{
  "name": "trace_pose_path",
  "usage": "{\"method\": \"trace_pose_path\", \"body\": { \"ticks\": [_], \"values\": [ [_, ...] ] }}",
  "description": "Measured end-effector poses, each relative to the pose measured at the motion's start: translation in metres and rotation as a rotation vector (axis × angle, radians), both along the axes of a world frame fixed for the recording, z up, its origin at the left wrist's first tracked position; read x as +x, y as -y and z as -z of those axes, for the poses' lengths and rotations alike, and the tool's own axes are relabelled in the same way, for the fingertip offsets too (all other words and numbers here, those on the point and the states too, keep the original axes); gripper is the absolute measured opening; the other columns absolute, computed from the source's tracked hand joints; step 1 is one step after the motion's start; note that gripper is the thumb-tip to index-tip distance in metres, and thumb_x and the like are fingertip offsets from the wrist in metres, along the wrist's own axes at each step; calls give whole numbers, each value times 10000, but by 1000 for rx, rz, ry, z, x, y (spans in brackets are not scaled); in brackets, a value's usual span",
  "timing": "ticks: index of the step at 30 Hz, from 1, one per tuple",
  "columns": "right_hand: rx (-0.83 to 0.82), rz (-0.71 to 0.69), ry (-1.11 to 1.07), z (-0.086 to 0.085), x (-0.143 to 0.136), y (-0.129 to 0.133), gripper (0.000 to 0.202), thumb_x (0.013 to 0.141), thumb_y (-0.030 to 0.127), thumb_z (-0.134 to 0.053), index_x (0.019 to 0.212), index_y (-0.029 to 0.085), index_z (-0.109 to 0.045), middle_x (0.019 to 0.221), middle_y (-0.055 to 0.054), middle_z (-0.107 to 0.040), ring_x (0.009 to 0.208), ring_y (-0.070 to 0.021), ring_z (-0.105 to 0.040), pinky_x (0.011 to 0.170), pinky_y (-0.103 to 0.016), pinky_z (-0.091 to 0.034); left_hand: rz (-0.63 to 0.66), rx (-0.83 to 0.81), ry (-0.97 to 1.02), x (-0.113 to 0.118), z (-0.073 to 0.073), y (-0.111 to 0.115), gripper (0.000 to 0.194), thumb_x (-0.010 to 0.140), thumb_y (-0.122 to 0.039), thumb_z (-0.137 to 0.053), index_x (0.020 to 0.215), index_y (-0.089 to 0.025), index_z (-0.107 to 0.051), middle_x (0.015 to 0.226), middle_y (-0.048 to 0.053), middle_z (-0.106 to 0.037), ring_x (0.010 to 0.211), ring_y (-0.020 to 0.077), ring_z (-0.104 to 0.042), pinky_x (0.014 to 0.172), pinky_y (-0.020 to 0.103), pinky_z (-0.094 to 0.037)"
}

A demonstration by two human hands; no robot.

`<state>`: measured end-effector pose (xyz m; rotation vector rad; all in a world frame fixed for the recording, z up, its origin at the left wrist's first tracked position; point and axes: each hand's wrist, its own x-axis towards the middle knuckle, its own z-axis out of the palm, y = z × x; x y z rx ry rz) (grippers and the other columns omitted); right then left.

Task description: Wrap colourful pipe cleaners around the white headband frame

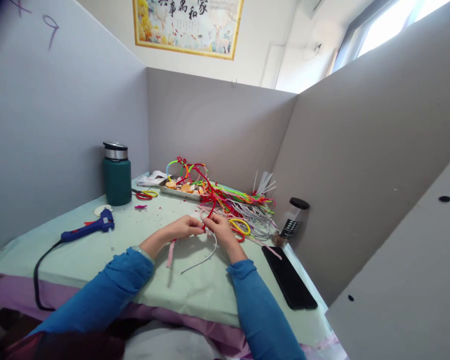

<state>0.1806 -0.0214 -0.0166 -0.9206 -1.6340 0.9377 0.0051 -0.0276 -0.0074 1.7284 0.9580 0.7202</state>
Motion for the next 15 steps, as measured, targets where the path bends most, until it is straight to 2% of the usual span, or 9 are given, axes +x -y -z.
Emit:
{"method": "trace_pose_path", "body": {
  "ticks": [3, 6, 11, 15],
  "values": [
    [-8, -11, 3, 0, 0, 0, 369, 699, 472, -673, 569, 180, -490, 538, 46, -407, 511, -98, -349, 479, -239, -266, 33, 6, -3, -2, 1, -2, 328, 626, -439, -731, 717, -144, -620, 503, -69, -387, 412, 54, -257, 409, 232, -161],
    [-3, -26, -9, 2, 0, -1, 345, 714, 457, -668, 591, 175, -512, 560, 39, -430, 524, -100, -368, 486, -239, -276, 26, 51, -32, -1, 1, -3, 336, 677, -471, -676, 701, -141, -616, 509, -59, -407, 423, 61, -271, 419, 232, -186],
    [-10, -4, -25, 8, -1, -5, 352, 735, 490, -654, 628, 173, -545, 564, 41, -450, 525, -99, -393, 488, -237, -298, -12, 297, -124, 3, 0, -2, 269, 744, -381, -604, 642, -132, -620, 532, -39, -477, 509, 81, -378, 504, 209, -292],
    [-139, -35, -100, 11, -1, -4, 353, 708, 511, -674, 659, 186, -547, 546, 53, -461, 482, -91, -407, 456, -227, -318, -38, 501, -141, 6, 0, -1, 201, 784, -285, -563, 679, -134, -644, 546, -32, -512, 535, 85, -412, 543, 203, -317]
  ]
}}
